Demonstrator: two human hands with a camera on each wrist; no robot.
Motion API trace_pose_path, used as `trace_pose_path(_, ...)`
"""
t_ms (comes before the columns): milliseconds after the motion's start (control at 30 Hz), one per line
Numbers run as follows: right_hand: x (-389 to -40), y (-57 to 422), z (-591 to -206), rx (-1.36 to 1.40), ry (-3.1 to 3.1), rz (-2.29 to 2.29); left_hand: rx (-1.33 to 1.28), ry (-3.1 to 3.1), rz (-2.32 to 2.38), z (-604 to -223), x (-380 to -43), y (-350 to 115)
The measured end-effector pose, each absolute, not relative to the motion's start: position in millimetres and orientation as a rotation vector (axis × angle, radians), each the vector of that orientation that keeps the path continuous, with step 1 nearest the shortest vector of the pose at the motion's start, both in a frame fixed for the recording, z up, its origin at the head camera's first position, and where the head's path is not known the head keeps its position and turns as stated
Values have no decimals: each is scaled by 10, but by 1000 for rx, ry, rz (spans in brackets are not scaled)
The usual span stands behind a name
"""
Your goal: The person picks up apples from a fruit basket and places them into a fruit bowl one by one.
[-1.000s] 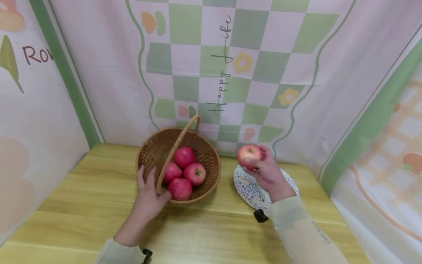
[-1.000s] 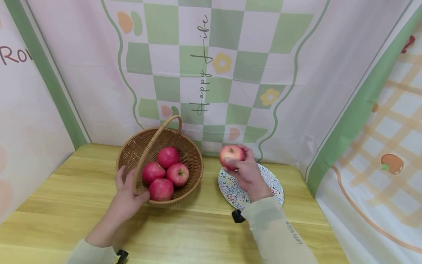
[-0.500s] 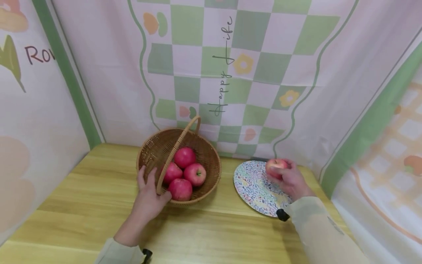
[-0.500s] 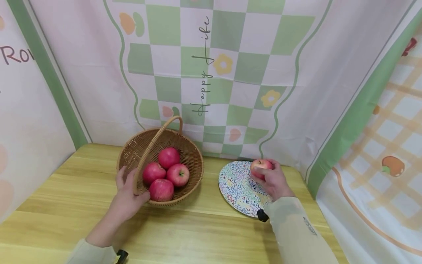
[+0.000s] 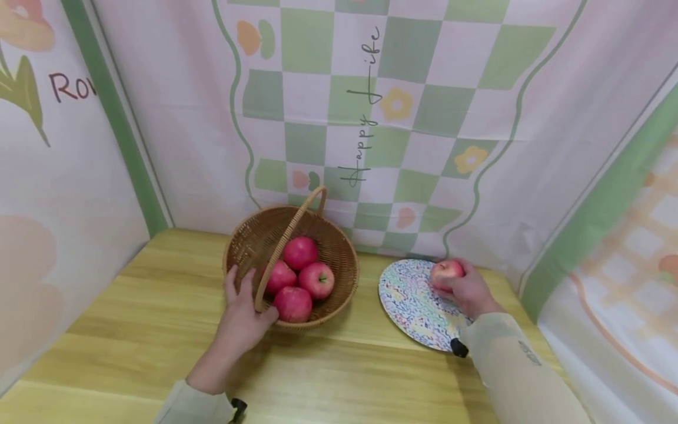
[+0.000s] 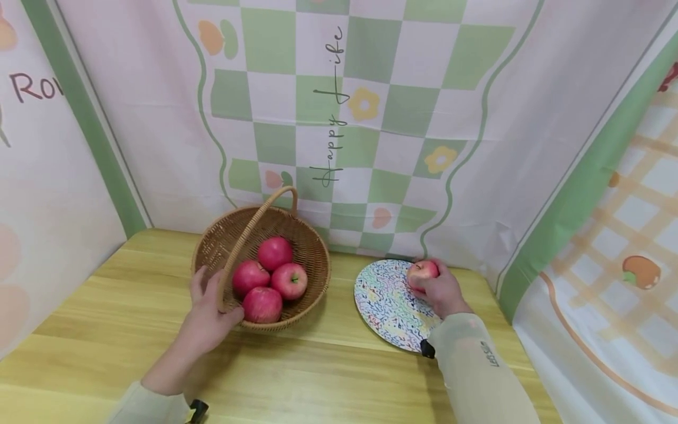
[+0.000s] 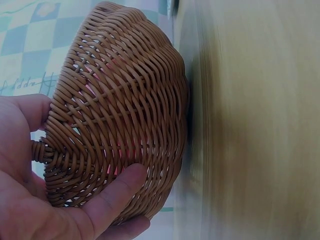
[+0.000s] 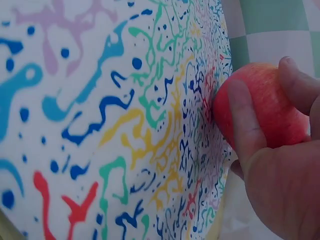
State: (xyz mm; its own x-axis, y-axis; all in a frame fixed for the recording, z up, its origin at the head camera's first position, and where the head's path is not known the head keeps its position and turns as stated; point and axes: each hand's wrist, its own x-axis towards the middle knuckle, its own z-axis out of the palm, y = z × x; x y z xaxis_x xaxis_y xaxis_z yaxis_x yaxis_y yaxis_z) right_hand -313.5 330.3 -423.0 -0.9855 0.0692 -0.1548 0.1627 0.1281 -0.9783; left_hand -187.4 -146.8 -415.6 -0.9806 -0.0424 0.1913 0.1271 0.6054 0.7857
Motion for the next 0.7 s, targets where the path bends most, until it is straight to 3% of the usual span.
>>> trace_pose_path(400,-3106,3349,-4182,361,2472,-1799,-61,-2657,-1311,-4154,-1875,-1469)
trace_pose_path(700,-3040,3374,-4008,611,2517,-1726,-69,-2655,-1309,-4159,-1872,-1473)
